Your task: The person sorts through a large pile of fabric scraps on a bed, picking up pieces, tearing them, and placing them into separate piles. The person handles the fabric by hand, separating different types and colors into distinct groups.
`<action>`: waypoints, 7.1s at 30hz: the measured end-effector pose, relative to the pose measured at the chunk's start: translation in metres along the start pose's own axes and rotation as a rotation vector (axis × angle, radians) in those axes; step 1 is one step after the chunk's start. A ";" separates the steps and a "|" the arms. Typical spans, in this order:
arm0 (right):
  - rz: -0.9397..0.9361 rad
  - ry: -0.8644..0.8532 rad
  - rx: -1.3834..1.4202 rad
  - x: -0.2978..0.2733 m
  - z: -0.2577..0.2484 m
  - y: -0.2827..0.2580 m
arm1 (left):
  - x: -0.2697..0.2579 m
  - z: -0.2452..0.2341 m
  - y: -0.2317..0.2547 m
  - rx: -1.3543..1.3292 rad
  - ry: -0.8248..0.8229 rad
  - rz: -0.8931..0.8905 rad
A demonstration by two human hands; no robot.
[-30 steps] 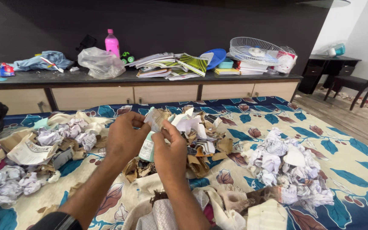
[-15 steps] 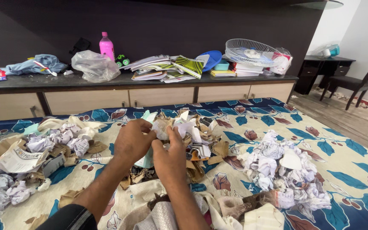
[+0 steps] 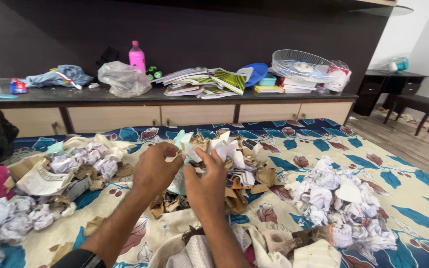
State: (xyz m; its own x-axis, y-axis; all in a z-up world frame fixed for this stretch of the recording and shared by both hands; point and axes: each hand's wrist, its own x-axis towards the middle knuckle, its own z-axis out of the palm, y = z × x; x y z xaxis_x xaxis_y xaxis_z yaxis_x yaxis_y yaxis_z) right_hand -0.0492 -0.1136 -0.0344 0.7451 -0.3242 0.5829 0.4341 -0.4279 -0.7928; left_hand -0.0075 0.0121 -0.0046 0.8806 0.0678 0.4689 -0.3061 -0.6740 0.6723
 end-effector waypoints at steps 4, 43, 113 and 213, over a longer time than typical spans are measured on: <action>-0.079 -0.007 -0.024 -0.007 -0.001 -0.013 | -0.014 -0.015 -0.019 -0.058 0.061 0.014; 0.137 -1.024 0.106 -0.083 0.043 -0.046 | -0.147 -0.089 -0.147 0.166 0.152 -0.152; 0.173 -0.893 0.356 -0.071 0.052 -0.018 | -0.149 -0.093 -0.109 -0.491 -0.106 -0.141; 0.379 -0.873 -0.792 -0.007 -0.039 -0.037 | -0.097 -0.030 -0.029 0.093 -0.631 -0.136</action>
State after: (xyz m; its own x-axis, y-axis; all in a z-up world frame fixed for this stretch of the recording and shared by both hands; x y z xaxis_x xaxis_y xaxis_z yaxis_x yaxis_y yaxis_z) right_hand -0.0902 -0.1282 -0.0028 0.9768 0.0016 -0.2142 -0.0823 -0.9205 -0.3820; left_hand -0.0951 0.0470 -0.0520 0.9610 -0.2693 -0.0624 -0.1697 -0.7527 0.6361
